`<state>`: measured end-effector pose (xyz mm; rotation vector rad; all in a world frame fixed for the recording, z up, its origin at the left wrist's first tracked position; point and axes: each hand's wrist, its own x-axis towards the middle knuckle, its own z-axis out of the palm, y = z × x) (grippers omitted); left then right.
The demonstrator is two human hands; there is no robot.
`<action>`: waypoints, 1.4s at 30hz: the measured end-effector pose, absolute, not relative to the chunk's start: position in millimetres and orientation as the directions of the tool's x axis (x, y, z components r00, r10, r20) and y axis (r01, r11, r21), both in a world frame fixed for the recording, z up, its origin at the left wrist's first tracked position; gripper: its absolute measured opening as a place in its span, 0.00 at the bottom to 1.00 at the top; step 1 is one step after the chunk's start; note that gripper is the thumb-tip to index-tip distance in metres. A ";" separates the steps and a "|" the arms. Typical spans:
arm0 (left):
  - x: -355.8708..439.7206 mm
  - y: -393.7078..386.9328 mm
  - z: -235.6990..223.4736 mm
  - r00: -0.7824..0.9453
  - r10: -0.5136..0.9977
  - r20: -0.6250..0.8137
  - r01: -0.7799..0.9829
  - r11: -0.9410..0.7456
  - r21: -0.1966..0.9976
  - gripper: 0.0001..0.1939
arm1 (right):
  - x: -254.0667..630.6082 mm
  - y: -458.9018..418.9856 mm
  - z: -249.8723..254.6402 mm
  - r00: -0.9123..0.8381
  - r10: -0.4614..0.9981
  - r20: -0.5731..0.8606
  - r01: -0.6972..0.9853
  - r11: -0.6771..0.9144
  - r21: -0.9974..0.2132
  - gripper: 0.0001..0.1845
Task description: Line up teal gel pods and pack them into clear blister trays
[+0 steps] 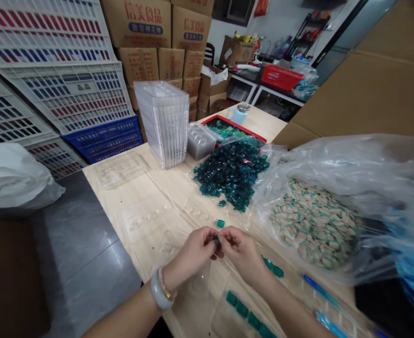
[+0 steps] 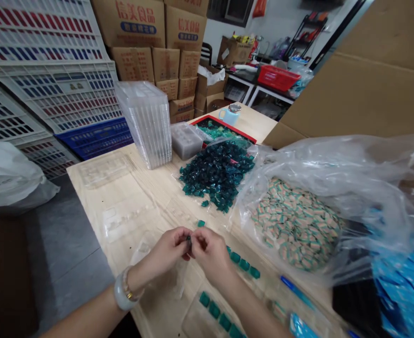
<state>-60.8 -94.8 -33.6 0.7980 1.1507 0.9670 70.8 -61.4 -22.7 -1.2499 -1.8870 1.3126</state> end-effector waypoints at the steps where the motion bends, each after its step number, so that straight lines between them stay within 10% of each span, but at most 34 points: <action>1: -60.7 -98.8 -35.2 0.129 0.923 -0.363 -0.183 0.382 0.906 0.06 | 72.2 -69.6 -24.0 -0.453 0.891 -0.026 0.398 0.176 -0.900 0.07; 9: -65.5 -109.9 -48.5 0.272 0.823 -0.499 -0.293 0.565 0.771 0.12 | 82.0 -78.2 -41.3 -0.493 0.865 0.094 0.365 0.304 -0.880 0.06; 13: -83.6 -97.2 -50.5 -0.004 0.981 -0.192 0.200 0.189 0.961 0.09 | 72.5 -37.1 -46.0 -0.485 0.858 0.169 0.598 0.466 -0.652 0.07; 17: -92.7 -91.8 -57.6 0.091 0.996 0.020 0.652 -0.075 0.755 0.11 | 52.6 -10.4 -51.5 -0.614 0.789 0.033 0.770 0.607 -0.196 0.07; 21: -91.0 -93.8 -64.2 0.143 0.990 0.022 0.745 -0.122 0.656 0.11 | 47.1 -15.1 -59.8 -0.622 0.783 -0.012 0.781 0.619 -0.084 0.08; 28: -95.3 -86.1 -63.1 0.073 0.995 0.075 0.673 -0.104 0.732 0.14 | 75.4 4.4 -66.0 -0.522 0.837 0.163 0.781 0.546 -0.302 0.13; 33: -84.6 -46.5 -55.2 0.023 0.993 0.116 0.514 -0.112 0.851 0.14 | 67.3 42.9 -58.1 -0.559 0.829 0.028 0.777 0.536 -0.330 0.11; 38: -70.2 -15.5 -58.4 -0.117 0.992 0.056 0.269 -0.022 0.963 0.12 | 65.0 42.1 -51.6 -0.329 0.941 -0.081 0.465 0.087 -0.881 0.08; 42: -56.3 -12.7 -65.6 -0.138 0.988 -0.076 -0.033 0.072 0.997 0.09 | 66.9 21.0 -54.2 -0.241 0.956 -0.166 0.167 -0.128 -0.978 0.11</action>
